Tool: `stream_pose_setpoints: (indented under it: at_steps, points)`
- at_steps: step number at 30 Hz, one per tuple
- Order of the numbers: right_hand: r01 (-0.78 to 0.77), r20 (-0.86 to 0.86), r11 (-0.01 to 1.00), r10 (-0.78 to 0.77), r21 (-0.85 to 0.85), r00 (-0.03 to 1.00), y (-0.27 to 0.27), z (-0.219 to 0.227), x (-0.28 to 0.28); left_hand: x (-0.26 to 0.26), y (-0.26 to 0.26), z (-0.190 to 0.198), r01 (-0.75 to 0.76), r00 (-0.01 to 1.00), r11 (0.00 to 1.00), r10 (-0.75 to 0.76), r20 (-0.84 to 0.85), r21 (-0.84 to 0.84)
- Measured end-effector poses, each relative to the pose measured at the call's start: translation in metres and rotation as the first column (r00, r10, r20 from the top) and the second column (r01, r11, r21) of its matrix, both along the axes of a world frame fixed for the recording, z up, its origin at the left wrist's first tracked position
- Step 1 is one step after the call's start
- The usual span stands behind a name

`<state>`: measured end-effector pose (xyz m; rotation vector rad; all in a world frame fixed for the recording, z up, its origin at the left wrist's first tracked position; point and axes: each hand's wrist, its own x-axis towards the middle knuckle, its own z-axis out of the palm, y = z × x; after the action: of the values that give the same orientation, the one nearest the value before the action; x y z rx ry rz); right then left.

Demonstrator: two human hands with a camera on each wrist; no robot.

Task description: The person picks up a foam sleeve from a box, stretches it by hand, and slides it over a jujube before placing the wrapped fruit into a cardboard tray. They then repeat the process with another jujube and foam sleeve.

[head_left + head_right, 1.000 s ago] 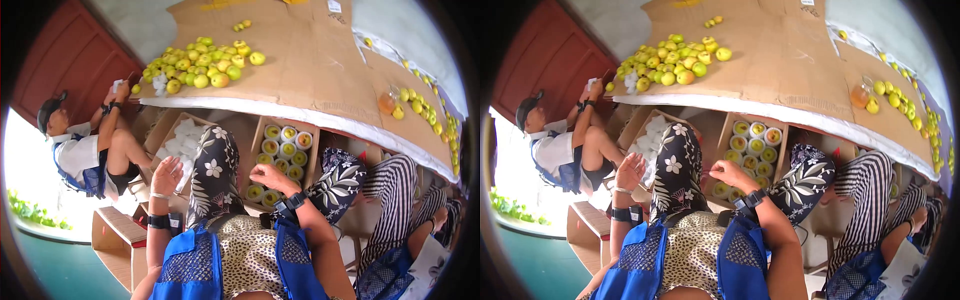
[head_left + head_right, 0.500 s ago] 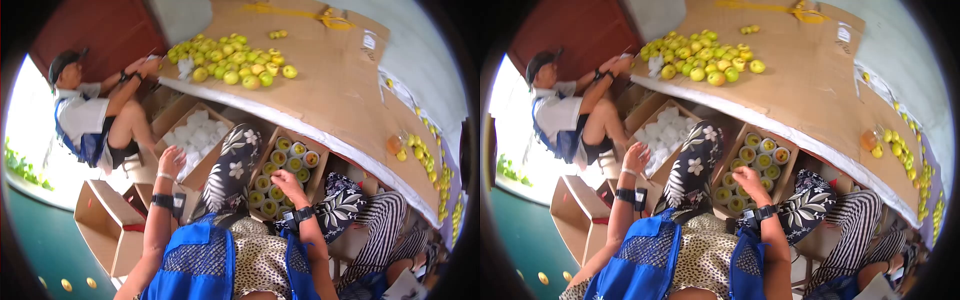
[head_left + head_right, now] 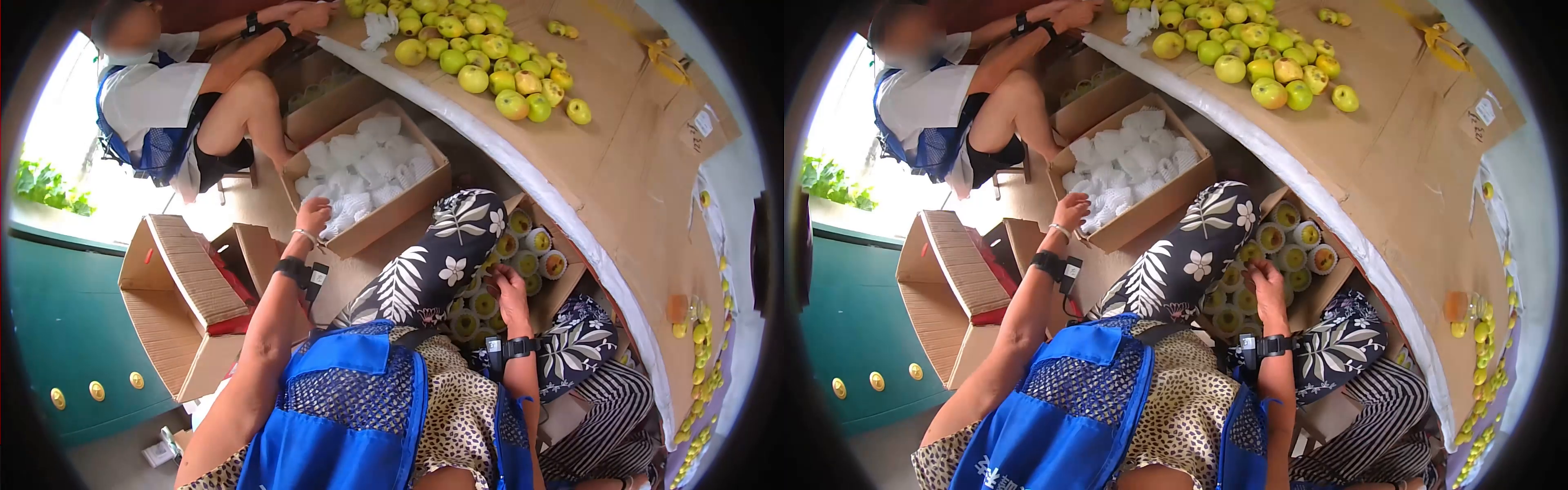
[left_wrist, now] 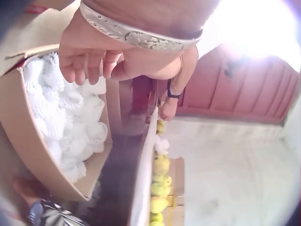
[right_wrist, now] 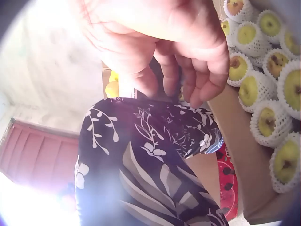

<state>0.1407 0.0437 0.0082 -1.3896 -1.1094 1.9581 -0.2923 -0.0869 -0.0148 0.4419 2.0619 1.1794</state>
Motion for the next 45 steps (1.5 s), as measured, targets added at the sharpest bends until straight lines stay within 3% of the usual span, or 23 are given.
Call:
stream_pose_setpoints:
  at_steps: [3,6,8,11,14,15,17,18,19,20,22,25,26,28,30,32,34,36,37,40,41,42,45]
  points:
    - [0.009,0.034,1.000,-0.009,-0.022,0.999,0.003,0.000,-0.012,0.005,0.020,-0.017,0.266,0.851,0.943,-0.328,-0.410,-0.202]
    - [-0.002,0.026,0.999,0.004,-0.051,1.000,0.000,0.000,-0.018,0.019,0.036,-0.021,0.260,0.654,0.925,-0.381,-0.654,-0.278]
    - [-0.002,0.022,0.998,0.004,-0.063,1.000,-0.001,-0.002,-0.020,0.016,0.052,-0.028,0.330,0.577,0.852,-0.523,-0.627,-0.406]
    - [0.015,0.032,0.998,-0.014,-0.059,0.999,-0.005,0.000,-0.022,0.020,0.068,-0.039,0.331,0.323,0.764,-0.643,-0.695,-0.554]
    - [0.004,-0.013,0.997,-0.005,-0.081,1.000,-0.008,-0.012,-0.015,0.031,0.079,-0.037,0.340,0.349,0.657,-0.752,-0.559,-0.672]
    - [0.063,0.005,0.994,-0.063,-0.094,0.998,-0.010,-0.011,-0.015,0.028,0.081,-0.050,0.310,0.295,0.613,-0.789,-0.539,-0.727]
    - [0.033,0.036,0.999,-0.032,-0.036,0.999,-0.013,-0.019,-0.007,0.031,0.086,-0.054,0.245,0.303,0.628,-0.773,-0.557,-0.738]
    - [0.028,0.026,0.999,-0.028,-0.027,0.999,-0.012,-0.021,-0.008,0.027,0.086,-0.069,0.223,0.287,0.711,-0.702,-0.652,-0.667]
    - [0.022,0.029,0.999,-0.021,-0.032,0.999,-0.011,-0.014,-0.013,0.027,0.085,-0.068,0.245,0.190,0.717,-0.696,-0.693,-0.653]
    - [0.015,0.038,0.999,-0.013,-0.044,0.999,-0.013,-0.006,-0.013,0.025,0.086,-0.067,0.274,0.167,0.711,-0.698,-0.697,-0.647]
    - [-0.007,0.044,1.000,0.008,-0.028,0.999,-0.012,0.005,-0.002,0.038,0.088,-0.036,0.236,0.244,0.821,-0.568,-0.786,-0.520]
    - [-0.056,0.000,0.996,0.056,0.074,0.998,-0.002,0.023,-0.001,0.022,0.092,-0.023,0.065,0.440,0.887,-0.436,-0.785,-0.457]
    - [-0.087,-0.044,0.988,0.094,0.131,0.995,0.006,0.034,-0.001,0.004,0.091,-0.027,0.133,0.504,0.934,-0.352,-0.789,-0.332]
    - [-0.138,-0.116,0.959,0.171,0.247,0.978,0.023,0.063,-0.001,0.000,0.092,-0.006,0.077,0.604,0.995,-0.100,-0.791,-0.067]
    - [-0.180,-0.135,0.927,0.235,0.329,0.963,0.043,0.091,-0.006,0.032,0.102,0.056,0.110,0.750,0.979,0.030,-0.661,0.170]
    - [-0.197,-0.139,0.855,0.296,0.480,0.945,0.059,0.096,-0.008,0.061,0.118,0.109,0.233,0.835,0.961,-0.118,-0.538,0.151]
    - [-0.247,-0.110,0.806,0.358,0.537,0.927,0.067,0.135,-0.009,0.092,0.135,0.145,0.404,0.892,0.872,-0.310,-0.328,0.275]
    - [-0.187,-0.126,0.764,0.332,0.618,0.935,0.071,0.148,-0.020,0.154,0.141,0.199,0.426,0.896,0.776,-0.435,-0.094,0.465]
    - [-0.124,-0.235,0.770,0.338,0.626,0.912,0.072,0.157,-0.026,0.185,0.141,0.221,0.376,0.898,0.751,-0.439,-0.014,0.543]
    - [0.055,-0.480,0.816,0.283,0.575,0.830,0.066,0.186,-0.036,0.231,0.138,0.234,0.304,0.872,0.676,-0.481,0.089,0.671]
    - [0.139,-0.503,0.814,0.205,0.563,0.840,0.065,0.188,-0.038,0.236,0.135,0.235,0.372,0.831,0.627,-0.554,0.057,0.684]
    - [0.117,-0.458,0.811,0.198,0.573,0.867,0.066,0.189,-0.034,0.245,0.132,0.234,0.337,0.832,0.596,-0.551,0.066,0.729]
    - [0.088,-0.379,0.828,0.157,0.554,0.912,0.062,0.187,-0.023,0.250,0.124,0.220,0.275,0.797,0.660,-0.563,0.219,0.699]
